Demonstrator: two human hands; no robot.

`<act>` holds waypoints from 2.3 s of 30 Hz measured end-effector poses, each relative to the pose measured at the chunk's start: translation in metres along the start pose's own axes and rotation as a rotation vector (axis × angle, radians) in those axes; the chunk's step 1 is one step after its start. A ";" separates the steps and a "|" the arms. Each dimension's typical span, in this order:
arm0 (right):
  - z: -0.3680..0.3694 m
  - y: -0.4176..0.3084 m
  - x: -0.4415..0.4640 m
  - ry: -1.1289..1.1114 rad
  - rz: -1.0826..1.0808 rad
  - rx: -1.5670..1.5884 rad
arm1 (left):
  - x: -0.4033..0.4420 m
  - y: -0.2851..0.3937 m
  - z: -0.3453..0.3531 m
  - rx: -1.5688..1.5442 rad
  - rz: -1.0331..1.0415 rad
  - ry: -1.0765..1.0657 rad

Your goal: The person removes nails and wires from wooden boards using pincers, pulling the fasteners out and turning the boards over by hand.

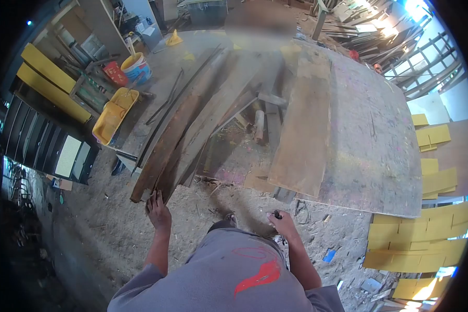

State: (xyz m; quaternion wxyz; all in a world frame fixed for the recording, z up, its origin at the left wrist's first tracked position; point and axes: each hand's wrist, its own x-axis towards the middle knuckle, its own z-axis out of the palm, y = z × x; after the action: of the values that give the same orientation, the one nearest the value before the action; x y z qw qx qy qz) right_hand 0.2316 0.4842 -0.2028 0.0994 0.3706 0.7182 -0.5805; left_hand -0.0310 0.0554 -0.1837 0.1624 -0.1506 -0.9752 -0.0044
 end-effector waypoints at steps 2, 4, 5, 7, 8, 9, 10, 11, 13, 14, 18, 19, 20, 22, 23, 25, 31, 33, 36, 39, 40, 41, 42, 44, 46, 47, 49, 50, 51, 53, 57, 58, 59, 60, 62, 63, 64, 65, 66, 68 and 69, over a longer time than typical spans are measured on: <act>0.003 -0.002 0.002 0.009 -0.043 0.012 | -0.001 -0.007 0.009 -0.004 0.045 0.033; 0.003 -0.011 0.001 0.016 -0.068 0.020 | 0.005 -0.004 -0.012 -0.101 0.076 0.005; 0.001 -0.017 0.001 0.016 -0.073 0.020 | 0.010 -0.002 -0.028 -0.151 0.091 -0.010; -0.001 -0.029 0.000 0.007 -0.070 0.045 | 0.018 0.012 -0.072 -0.254 0.146 -0.052; -0.001 -0.034 0.001 -0.004 -0.063 0.070 | 0.019 0.021 -0.090 -0.304 0.168 -0.076; -0.002 -0.037 0.001 -0.018 -0.057 0.092 | 0.018 0.027 -0.101 -0.371 0.148 -0.119; -0.002 -0.038 0.003 -0.027 -0.072 0.063 | 0.019 0.034 -0.109 -0.438 0.128 -0.158; -0.003 -0.038 0.005 -0.035 -0.090 0.034 | 0.019 0.043 -0.118 -0.506 0.108 -0.194; -0.004 -0.044 0.005 -0.048 -0.116 0.011 | 0.017 0.059 -0.131 -0.787 -0.066 -0.316; -0.004 -0.047 0.003 -0.054 -0.122 0.014 | 0.013 0.061 -0.131 -0.941 -0.141 -0.408; -0.012 -0.070 -0.009 -0.070 -0.096 0.060 | -0.003 0.073 -0.121 -1.300 -0.437 -0.624; -0.014 -0.072 -0.011 -0.063 -0.107 0.098 | -0.007 0.075 -0.115 -1.365 -0.508 -0.671; -0.017 -0.074 -0.013 -0.055 -0.118 0.133 | -0.011 0.077 -0.103 -1.399 -0.514 -0.634; -0.023 -0.076 -0.017 -0.041 -0.131 0.167 | -0.018 0.080 -0.075 -1.467 -0.528 -0.558; -0.026 -0.077 -0.018 -0.031 -0.136 0.169 | -0.019 0.078 -0.066 -1.466 -0.530 -0.605; -0.034 -0.081 -0.019 -0.018 -0.168 0.173 | -0.013 0.078 -0.061 -1.465 -0.529 -0.699; -0.050 -0.115 -0.031 0.226 -0.257 0.492 | 0.003 0.092 -0.082 -0.926 -0.350 -0.630; -0.064 -0.126 -0.026 0.358 -0.259 0.635 | 0.003 0.092 -0.081 -0.921 -0.367 -0.593; -0.087 -0.151 -0.011 0.554 -0.252 0.976 | 0.001 0.079 -0.065 -0.978 -0.357 -0.512; -0.113 -0.166 0.017 0.683 -0.216 1.223 | 0.006 0.065 -0.059 -0.998 -0.352 -0.520; -0.120 -0.169 0.027 0.711 -0.215 1.297 | 0.009 0.062 -0.058 -0.994 -0.350 -0.537; -0.126 -0.168 0.038 0.711 -0.224 1.333 | 0.011 0.059 -0.054 -1.036 -0.364 -0.550; -0.130 -0.163 0.052 0.709 -0.232 1.370 | 0.011 0.055 -0.048 -1.076 -0.380 -0.564; -0.139 -0.144 0.085 0.694 -0.195 1.452 | 0.017 0.052 -0.052 -1.152 -0.417 -0.598; -0.135 -0.135 0.105 0.714 -0.181 1.419 | 0.028 0.056 -0.073 -1.227 -0.460 -0.642; -0.132 -0.131 0.115 0.724 -0.175 1.404 | 0.028 0.052 -0.061 -1.231 -0.440 -0.635; -0.142 -0.099 0.145 0.772 -0.207 1.198 | 0.017 0.041 -0.030 -1.236 -0.409 -0.626; -0.145 -0.093 0.151 0.783 -0.182 1.093 | 0.016 0.040 -0.028 -1.263 -0.425 -0.637; -0.144 -0.093 0.150 0.793 -0.155 0.989 | 0.016 0.039 -0.028 -1.288 -0.440 -0.650; -0.136 -0.095 0.151 0.769 -0.198 0.741 | 0.019 0.037 -0.030 -1.288 -0.478 -0.689; -0.124 -0.122 0.122 0.810 -0.086 -0.185 | 0.033 0.033 -0.033 -1.370 -0.537 -0.793; -0.105 -0.171 0.086 0.879 0.022 -0.303 | 0.037 0.034 -0.028 -1.428 -0.546 -0.825; -0.100 -0.183 0.077 0.881 -0.019 -0.265 | 0.041 0.039 -0.028 -1.395 -0.502 -0.829; -0.099 -0.186 0.072 0.876 -0.066 -0.227 | 0.046 0.042 -0.031 -1.360 -0.464 -0.824; -0.102 -0.153 0.095 0.858 -0.186 -0.327 | 0.051 0.047 -0.032 -1.280 -0.410 -0.801; -0.104 -0.147 0.097 0.838 -0.251 -0.379 | 0.053 0.049 -0.031 -1.237 -0.392 -0.788; -0.108 -0.137 0.096 0.880 -0.242 -0.387 | 0.055 0.052 -0.030 -1.195 -0.378 -0.769; -0.109 -0.127 0.095 0.916 -0.233 -0.394 | 0.057 0.053 -0.028 -1.180 -0.372 -0.766; -0.109 -0.120 0.095 0.946 -0.225 -0.400 | 0.057 0.053 -0.027 -1.161 -0.371 -0.762; -0.121 -0.104 0.091 1.033 -0.133 -0.303 | 0.056 0.054 -0.022 -1.142 -0.361 -0.742; -0.129 -0.094 0.088 1.069 -0.090 -0.254 | 0.055 0.054 -0.019 -1.140 -0.350 -0.731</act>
State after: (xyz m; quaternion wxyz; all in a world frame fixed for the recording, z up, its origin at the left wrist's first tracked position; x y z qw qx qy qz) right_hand 0.1453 0.6332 -0.1424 -0.2601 0.5679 0.7482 -0.2238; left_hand -0.0589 0.1220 -0.1502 -0.2835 -0.0448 -0.8229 -0.4904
